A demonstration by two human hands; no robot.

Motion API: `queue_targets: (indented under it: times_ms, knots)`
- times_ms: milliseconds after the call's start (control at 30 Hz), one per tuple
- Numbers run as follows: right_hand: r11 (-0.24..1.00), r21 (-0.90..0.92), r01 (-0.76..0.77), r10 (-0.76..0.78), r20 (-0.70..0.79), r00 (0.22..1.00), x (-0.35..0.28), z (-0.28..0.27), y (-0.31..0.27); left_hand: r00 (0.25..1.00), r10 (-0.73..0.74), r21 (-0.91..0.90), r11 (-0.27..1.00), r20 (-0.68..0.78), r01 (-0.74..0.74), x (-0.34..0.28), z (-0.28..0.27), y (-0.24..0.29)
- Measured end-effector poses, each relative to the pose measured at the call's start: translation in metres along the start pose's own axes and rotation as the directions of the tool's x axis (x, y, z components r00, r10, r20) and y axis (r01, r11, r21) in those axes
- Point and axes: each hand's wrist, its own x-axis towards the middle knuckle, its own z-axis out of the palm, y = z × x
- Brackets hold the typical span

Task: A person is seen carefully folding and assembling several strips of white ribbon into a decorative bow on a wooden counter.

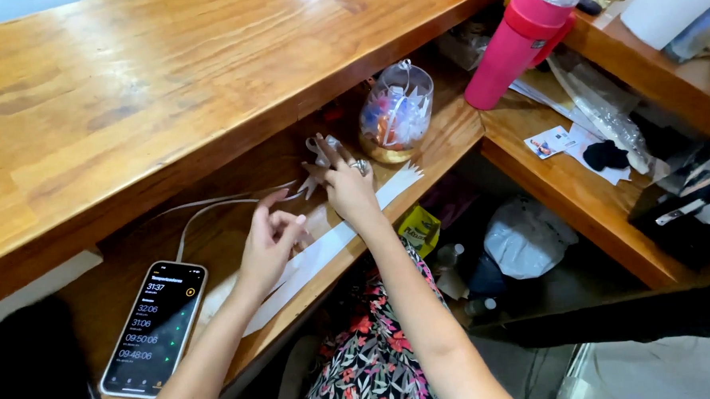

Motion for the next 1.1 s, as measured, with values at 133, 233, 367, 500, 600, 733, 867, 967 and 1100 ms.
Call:
queue_targets:
  times_ms: [133, 233, 367, 500, 600, 733, 867, 967, 1100]
  knots:
    - [0.920, 0.357, 0.160, -0.136, -0.092, 0.986, -0.030, -0.027, 0.007, 0.993, 0.113, 0.627, 0.772, 0.027, -0.105, 0.000, -0.005, -0.016]
    - [0.829, 0.488, 0.274, -0.185, -0.223, 0.957, -0.051, -0.039, 0.021, 0.990, 0.086, 0.797, 0.586, 0.116, -0.144, -0.005, 0.000, -0.006]
    - [0.827, 0.505, 0.247, -0.108, -0.289, 0.951, -0.072, -0.042, 0.047, 0.985, -0.098, 0.857, 0.510, 0.139, -0.071, -0.013, 0.004, -0.008]
    - [0.842, 0.487, 0.232, -0.105, -0.274, 0.956, -0.085, -0.027, 0.049, 0.982, -0.083, 0.866, 0.489, 0.169, -0.107, -0.010, 0.004, -0.019]
    - [0.828, 0.518, 0.212, -0.153, -0.156, 0.976, -0.093, -0.014, 0.043, 0.988, -0.053, 0.862, 0.497, 0.147, -0.102, -0.013, 0.003, -0.032]
    - [0.906, 0.356, 0.230, -0.203, -0.110, 0.973, -0.089, -0.008, 0.027, 0.987, 0.026, 0.865, 0.479, 0.161, -0.153, -0.008, 0.000, -0.040]
    - [0.973, 0.139, 0.186, -0.177, -0.072, 0.982, -0.081, 0.007, 0.031, 0.979, 0.103, 0.880, 0.430, 0.175, -0.202, -0.003, -0.005, -0.053]
    - [0.984, 0.091, 0.156, -0.155, -0.021, 0.988, -0.078, 0.014, 0.031, 0.960, 0.201, 0.899, 0.353, 0.196, -0.257, -0.010, 0.000, -0.040]
    - [0.978, 0.091, 0.188, -0.186, -0.031, 0.982, -0.079, 0.010, 0.030, 0.951, 0.220, 0.883, 0.371, 0.219, -0.289, -0.006, -0.004, -0.052]
